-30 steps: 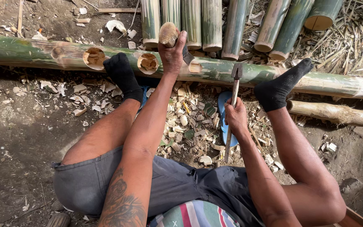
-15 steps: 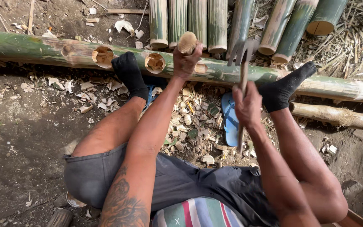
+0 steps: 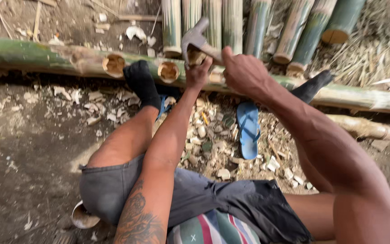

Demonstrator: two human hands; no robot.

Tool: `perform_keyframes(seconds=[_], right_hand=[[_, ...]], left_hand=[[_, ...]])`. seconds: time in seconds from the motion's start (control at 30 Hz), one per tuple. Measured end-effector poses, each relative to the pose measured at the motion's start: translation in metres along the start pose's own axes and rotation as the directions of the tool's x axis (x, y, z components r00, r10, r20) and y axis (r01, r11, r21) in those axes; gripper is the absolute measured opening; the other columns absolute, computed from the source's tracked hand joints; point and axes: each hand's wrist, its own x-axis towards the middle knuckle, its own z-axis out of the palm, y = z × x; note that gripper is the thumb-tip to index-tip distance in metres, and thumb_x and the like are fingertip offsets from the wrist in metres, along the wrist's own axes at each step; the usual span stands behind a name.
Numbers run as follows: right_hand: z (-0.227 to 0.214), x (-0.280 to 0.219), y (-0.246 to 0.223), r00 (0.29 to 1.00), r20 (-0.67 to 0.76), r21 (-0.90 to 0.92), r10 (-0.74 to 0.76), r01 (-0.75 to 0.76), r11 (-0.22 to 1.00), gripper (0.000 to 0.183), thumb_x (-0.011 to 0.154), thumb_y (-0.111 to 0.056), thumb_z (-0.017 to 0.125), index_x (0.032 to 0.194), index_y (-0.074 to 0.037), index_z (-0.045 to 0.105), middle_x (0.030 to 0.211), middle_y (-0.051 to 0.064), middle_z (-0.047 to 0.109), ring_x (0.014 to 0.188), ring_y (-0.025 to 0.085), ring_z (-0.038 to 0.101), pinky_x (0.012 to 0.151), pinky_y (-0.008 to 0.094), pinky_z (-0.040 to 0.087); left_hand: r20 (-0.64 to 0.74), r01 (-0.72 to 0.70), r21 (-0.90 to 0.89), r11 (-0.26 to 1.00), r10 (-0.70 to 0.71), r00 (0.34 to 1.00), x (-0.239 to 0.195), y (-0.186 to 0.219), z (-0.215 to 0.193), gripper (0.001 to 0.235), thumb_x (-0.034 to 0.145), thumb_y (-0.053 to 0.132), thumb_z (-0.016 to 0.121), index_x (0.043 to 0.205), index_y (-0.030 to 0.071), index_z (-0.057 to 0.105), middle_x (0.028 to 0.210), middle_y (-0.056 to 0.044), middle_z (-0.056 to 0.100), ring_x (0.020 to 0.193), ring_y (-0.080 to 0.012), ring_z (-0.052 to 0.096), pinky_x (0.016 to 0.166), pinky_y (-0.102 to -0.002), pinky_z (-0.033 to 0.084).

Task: The person sits on the ground and uses a hammer and chisel to carve circular holes into a large bamboo log. They repeatedly insert smaller bamboo segments into the holes to check fit, then continue chiseling to enlarge the openings.

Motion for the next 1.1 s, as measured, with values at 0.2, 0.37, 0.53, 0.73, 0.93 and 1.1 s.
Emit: perform_keyframes(seconds=[0.2,0.37,0.53,0.73,0.93,1.1], right_hand=[[-0.032,-0.030,-0.022,0.851,-0.418,0.074,-0.319,0.382,0.921,0.012,0.116,-0.009,0.038,0.110,0.000,0.045,0.063,0.005,0.042,0.042,0.013,0.034,0.028,0.029,0.029],[-0.004,-0.001,-0.015,0.639,-0.648,0.130,-0.416,0.630,0.766,0.015,0.117,-0.004,0.039,0.129,0.005,0.042,0.080,0.006,0.056,0.054,0.008,0.053,0.038,0.022,0.044],[-0.002,0.009,-0.024,0.998,0.063,-0.173,-0.005,0.016,0.985,0.021,0.109,-0.009,0.038,0.120,0.004,0.050,0.057,0.008,0.051,0.037,0.014,0.041,0.025,0.033,0.031],[-0.043,-0.017,-0.043,0.777,-0.484,-0.040,-0.403,0.440,0.897,0.011,0.117,-0.005,0.039,0.120,0.002,0.047,0.067,0.011,0.050,0.044,0.013,0.040,0.035,0.029,0.033],[0.011,0.013,-0.021,0.996,-0.035,0.104,0.087,-0.083,0.991,0.026,0.111,-0.021,0.029,0.111,0.001,0.044,0.057,0.007,0.047,0.037,0.013,0.039,0.025,0.031,0.029],[-0.005,0.007,-0.037,0.987,-0.095,-0.109,-0.127,0.116,0.987,0.023,0.112,-0.015,0.032,0.108,0.001,0.047,0.056,0.005,0.043,0.038,0.013,0.036,0.026,0.031,0.027]], left_hand=[[-0.033,0.003,-0.239,0.971,-0.011,0.999,-0.004,-0.008,0.000,0.037,0.088,0.020,0.084,0.117,0.005,0.066,0.112,-0.007,0.071,0.104,-0.0220,0.070,0.093,-0.038,0.062],[-0.100,-0.083,-0.187,0.979,0.065,0.993,-0.003,-0.030,0.006,0.045,0.086,0.019,0.082,0.123,0.010,0.057,0.114,-0.005,0.065,0.104,-0.0198,0.066,0.091,-0.037,0.059],[-0.063,0.049,-0.065,0.997,-0.053,0.997,0.009,-0.036,0.008,0.028,0.092,0.019,0.076,0.114,0.004,0.068,0.113,-0.007,0.072,0.104,-0.0225,0.071,0.089,-0.040,0.062],[0.032,0.044,-0.455,0.889,-0.033,0.999,0.007,-0.028,0.011,0.033,0.093,0.020,0.079,0.115,0.002,0.062,0.104,-0.006,0.067,0.090,-0.0191,0.068,0.073,-0.033,0.064],[-0.071,-0.172,-0.086,0.981,0.166,0.984,-0.001,-0.031,0.008,0.038,0.092,0.021,0.077,0.122,0.004,0.062,0.116,-0.007,0.067,0.099,-0.0184,0.070,0.076,-0.033,0.065],[0.023,-0.007,-0.104,0.995,0.010,1.000,0.006,-0.039,-0.001,0.042,0.094,0.017,0.076,0.128,0.001,0.058,0.124,-0.009,0.066,0.108,-0.0216,0.069,0.089,-0.036,0.063]])
